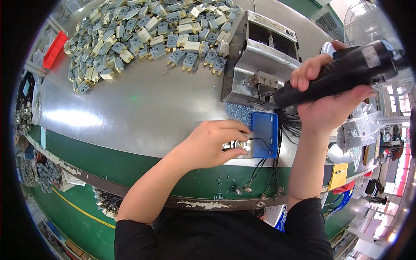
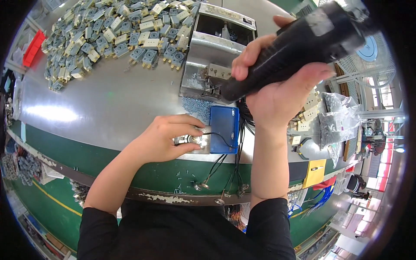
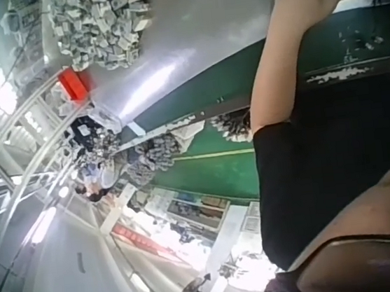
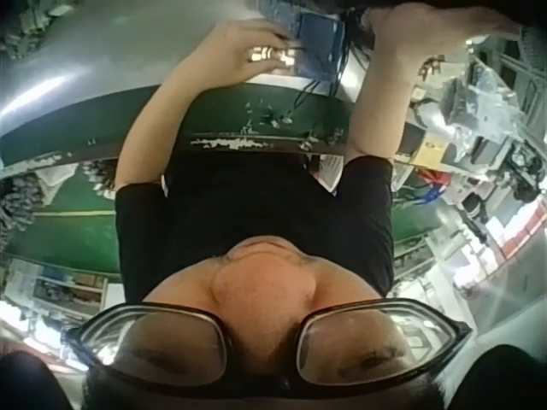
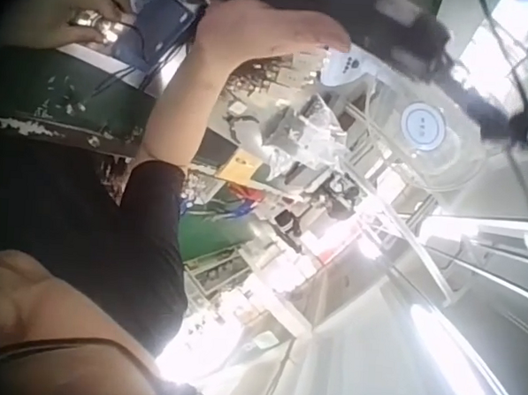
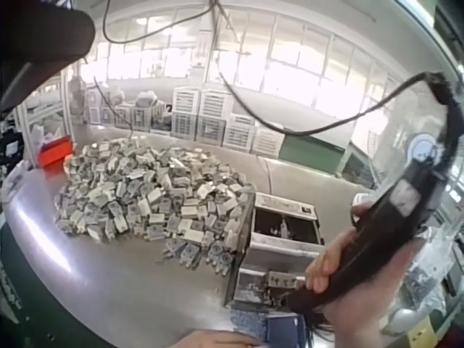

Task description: Assemble small electrical components by attaching wires and using an electric screwdriver.

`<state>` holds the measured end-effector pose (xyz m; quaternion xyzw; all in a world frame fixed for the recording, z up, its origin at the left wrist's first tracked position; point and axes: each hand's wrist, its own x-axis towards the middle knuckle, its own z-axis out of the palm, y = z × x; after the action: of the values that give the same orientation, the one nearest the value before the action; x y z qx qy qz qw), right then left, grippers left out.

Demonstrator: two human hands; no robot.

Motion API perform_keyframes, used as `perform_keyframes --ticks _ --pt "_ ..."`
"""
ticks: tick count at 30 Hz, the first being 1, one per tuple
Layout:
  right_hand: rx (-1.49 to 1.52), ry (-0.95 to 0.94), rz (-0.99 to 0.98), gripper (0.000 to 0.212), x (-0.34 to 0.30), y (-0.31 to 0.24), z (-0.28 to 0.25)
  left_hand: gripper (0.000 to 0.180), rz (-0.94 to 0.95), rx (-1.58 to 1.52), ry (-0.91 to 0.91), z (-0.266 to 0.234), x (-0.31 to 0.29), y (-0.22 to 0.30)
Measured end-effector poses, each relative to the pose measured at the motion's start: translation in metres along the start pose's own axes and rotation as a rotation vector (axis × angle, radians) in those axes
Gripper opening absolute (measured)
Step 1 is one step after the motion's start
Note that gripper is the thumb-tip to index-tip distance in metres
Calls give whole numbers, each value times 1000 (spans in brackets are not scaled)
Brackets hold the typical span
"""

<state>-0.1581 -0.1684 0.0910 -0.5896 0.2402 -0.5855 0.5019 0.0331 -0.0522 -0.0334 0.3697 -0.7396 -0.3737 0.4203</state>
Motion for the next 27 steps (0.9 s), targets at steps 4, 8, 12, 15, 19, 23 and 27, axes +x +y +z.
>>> perform_keyframes --ticks 4,8,12,15,19,23,27 --pt "-97 106 -73 114 10 0 9 26 10 4 0 0 1 0" --pt "-142 151 -62 115 14 5 11 26 14 9 -6 -1 2 0" --pt "-119 163 -38 114 15 8 8 25 24 5 -1 1 3 -1" --pt "-128 184 -53 113 14 12 11 25 26 3 3 1 2 -2" --pt "-147 183 -68 111 16 13 11 25 29 15 8 1 3 0" --pt "-121 154 -56 105 16 15 9 25 35 11 14 0 3 0" --pt "-88 124 -46 100 12 16 10 25 36 12 15 0 2 0"
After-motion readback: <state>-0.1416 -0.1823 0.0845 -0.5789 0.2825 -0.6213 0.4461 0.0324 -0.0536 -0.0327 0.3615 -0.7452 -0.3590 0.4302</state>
